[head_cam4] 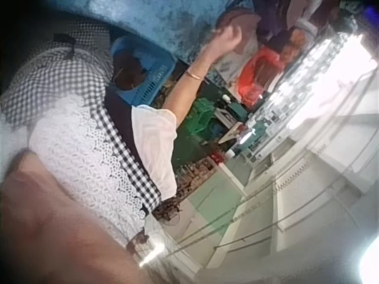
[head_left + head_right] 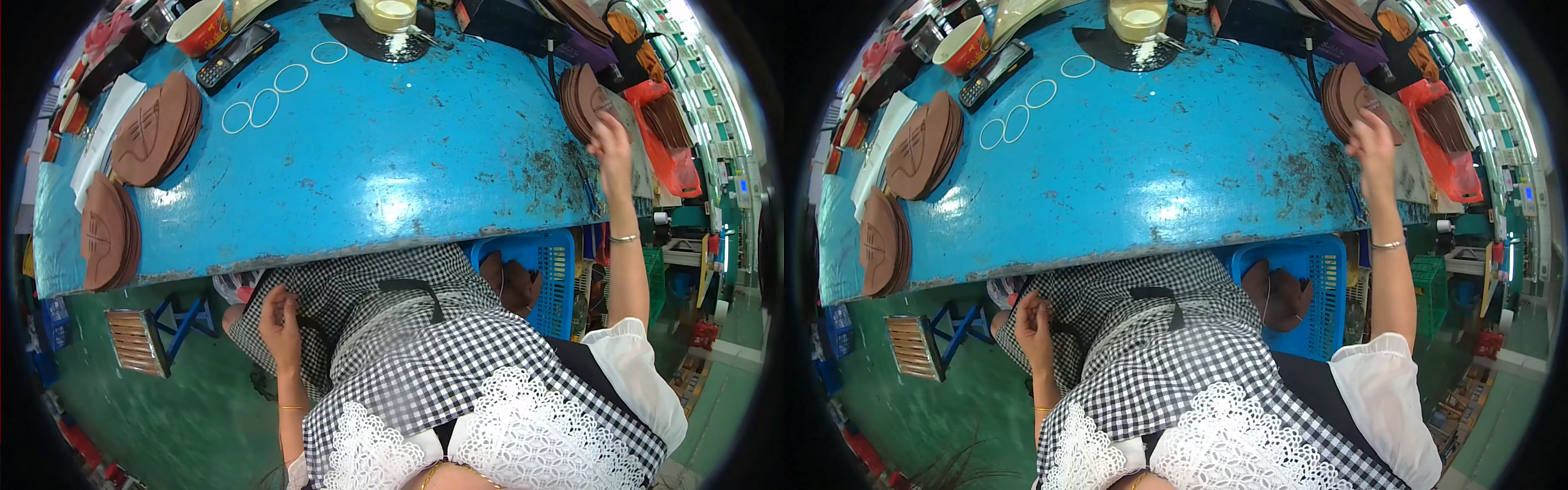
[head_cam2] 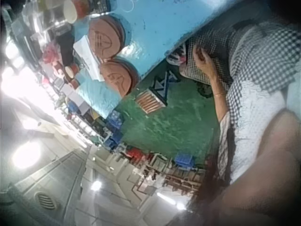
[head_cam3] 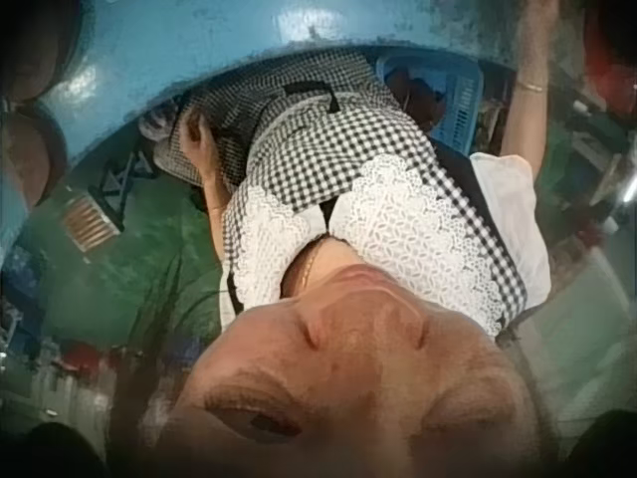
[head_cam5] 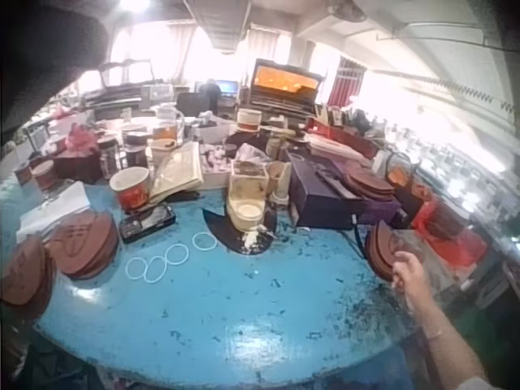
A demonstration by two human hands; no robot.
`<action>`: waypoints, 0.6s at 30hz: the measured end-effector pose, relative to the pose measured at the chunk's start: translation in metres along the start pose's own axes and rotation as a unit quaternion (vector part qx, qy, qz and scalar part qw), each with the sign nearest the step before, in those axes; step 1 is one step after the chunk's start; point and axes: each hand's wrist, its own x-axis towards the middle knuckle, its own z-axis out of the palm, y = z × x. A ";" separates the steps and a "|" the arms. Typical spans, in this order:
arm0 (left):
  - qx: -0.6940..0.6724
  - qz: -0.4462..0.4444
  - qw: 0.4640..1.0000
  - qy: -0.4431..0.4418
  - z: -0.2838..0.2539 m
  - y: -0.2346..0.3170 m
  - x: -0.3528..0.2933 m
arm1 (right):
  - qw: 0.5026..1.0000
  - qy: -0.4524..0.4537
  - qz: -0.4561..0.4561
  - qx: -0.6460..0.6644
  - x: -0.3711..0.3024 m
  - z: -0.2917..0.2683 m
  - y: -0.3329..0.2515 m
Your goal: The person retrieves leather shoe upper pieces from another workstation, brings them to the table, and attaches black tape strips onto the pieces while cutting the tape with scissors.
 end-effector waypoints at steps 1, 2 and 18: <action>-0.012 -0.002 1.000 0.012 -0.006 -0.006 0.001 | 0.998 -0.045 -0.020 -0.051 -0.009 0.043 -0.028; -0.024 -0.005 0.999 0.031 -0.011 -0.011 -0.001 | 0.988 -0.108 -0.081 -0.072 -0.019 0.086 -0.049; -0.004 -0.060 0.989 0.134 -0.032 -0.085 -0.050 | 0.625 -0.666 -0.406 0.026 -0.205 0.566 -0.127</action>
